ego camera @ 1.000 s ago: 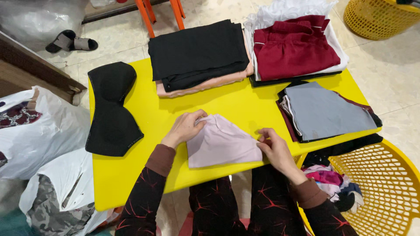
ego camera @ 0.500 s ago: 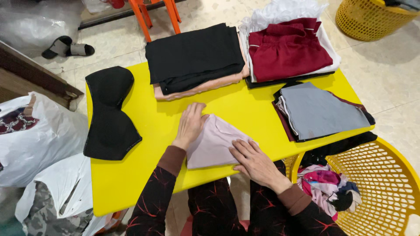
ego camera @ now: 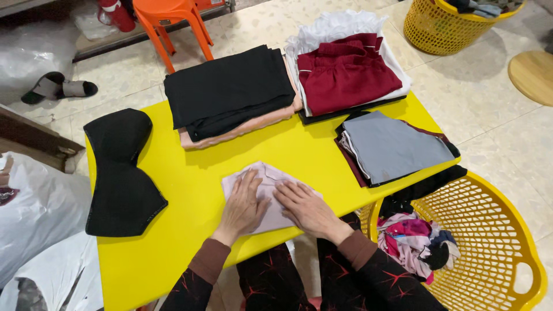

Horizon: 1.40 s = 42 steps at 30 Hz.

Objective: The person folds several pieces of underwear and a top on a yellow table, smoothing and aligning each item before stacking them. The person handles items one at a time, including a pink brief, a black lace brief, a white brief, a blue brief, and a pink floral top.

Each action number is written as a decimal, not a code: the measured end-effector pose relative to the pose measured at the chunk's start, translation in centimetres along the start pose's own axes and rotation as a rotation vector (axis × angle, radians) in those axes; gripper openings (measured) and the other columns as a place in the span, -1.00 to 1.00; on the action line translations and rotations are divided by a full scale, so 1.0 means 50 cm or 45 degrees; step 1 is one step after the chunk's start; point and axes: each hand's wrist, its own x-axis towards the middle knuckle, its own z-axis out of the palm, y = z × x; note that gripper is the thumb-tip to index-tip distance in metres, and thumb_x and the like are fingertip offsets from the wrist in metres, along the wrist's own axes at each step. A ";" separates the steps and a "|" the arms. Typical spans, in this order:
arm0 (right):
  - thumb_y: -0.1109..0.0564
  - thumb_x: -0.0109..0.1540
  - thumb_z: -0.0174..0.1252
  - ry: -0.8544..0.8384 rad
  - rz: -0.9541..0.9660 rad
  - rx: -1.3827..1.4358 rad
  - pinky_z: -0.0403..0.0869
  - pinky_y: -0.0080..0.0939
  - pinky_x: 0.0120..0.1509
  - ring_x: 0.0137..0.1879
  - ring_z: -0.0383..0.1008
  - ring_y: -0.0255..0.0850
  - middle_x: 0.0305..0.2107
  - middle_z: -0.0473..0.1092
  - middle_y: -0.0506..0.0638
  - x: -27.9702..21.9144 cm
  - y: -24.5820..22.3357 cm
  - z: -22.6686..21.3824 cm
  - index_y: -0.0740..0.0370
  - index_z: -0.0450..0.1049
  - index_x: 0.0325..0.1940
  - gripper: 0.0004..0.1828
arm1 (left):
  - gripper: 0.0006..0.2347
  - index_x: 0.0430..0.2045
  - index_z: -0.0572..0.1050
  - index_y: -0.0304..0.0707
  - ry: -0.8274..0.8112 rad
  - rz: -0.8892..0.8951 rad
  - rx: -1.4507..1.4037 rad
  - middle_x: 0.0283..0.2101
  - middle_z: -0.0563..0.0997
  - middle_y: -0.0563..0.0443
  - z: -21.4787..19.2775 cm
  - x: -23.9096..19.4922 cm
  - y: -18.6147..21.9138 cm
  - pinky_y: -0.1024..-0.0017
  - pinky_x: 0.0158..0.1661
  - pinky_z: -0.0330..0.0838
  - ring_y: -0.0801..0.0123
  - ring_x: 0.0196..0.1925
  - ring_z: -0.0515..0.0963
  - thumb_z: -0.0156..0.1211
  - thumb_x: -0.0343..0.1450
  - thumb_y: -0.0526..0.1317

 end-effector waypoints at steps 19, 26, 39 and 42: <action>-0.29 0.31 -0.01 -0.073 0.249 -0.135 -0.03 0.35 0.48 0.52 0.00 0.13 0.43 0.03 0.21 -0.048 0.019 -0.004 0.15 0.16 0.46 -0.25 | -0.38 0.32 0.28 -0.23 -0.225 -0.129 0.287 0.47 0.15 -0.25 -0.009 -0.018 -0.014 -0.10 0.38 -0.12 -0.12 0.52 0.03 0.15 0.39 0.09; -0.12 0.31 0.05 0.319 0.296 -0.099 0.03 0.35 0.53 0.54 0.05 0.09 0.43 0.11 0.14 -0.136 0.001 0.027 0.08 0.20 0.47 -0.35 | -0.44 0.36 0.28 -0.13 -0.173 -0.104 0.477 0.53 0.13 -0.16 0.026 -0.033 -0.010 -0.23 0.41 -0.13 -0.02 0.58 0.02 0.07 0.45 0.05; -0.24 0.25 0.10 0.236 0.250 -0.300 0.06 0.30 0.48 0.50 0.10 0.05 0.41 0.14 0.08 -0.159 -0.014 0.027 0.05 0.21 0.45 -0.27 | -0.31 0.40 0.17 0.00 -0.324 -0.180 0.537 0.51 0.04 -0.10 0.030 -0.007 -0.006 -0.37 0.33 -0.31 -0.08 0.54 -0.07 0.01 0.38 0.27; -0.25 0.25 0.10 0.257 0.252 -0.294 0.07 0.30 0.48 0.50 0.11 0.05 0.40 0.15 0.07 -0.160 -0.012 0.030 0.03 0.21 0.45 -0.27 | -0.31 0.41 0.15 0.00 -0.349 -0.185 0.543 0.51 0.03 -0.11 0.028 -0.007 -0.004 -0.36 0.33 -0.32 -0.08 0.54 -0.09 0.02 0.38 0.26</action>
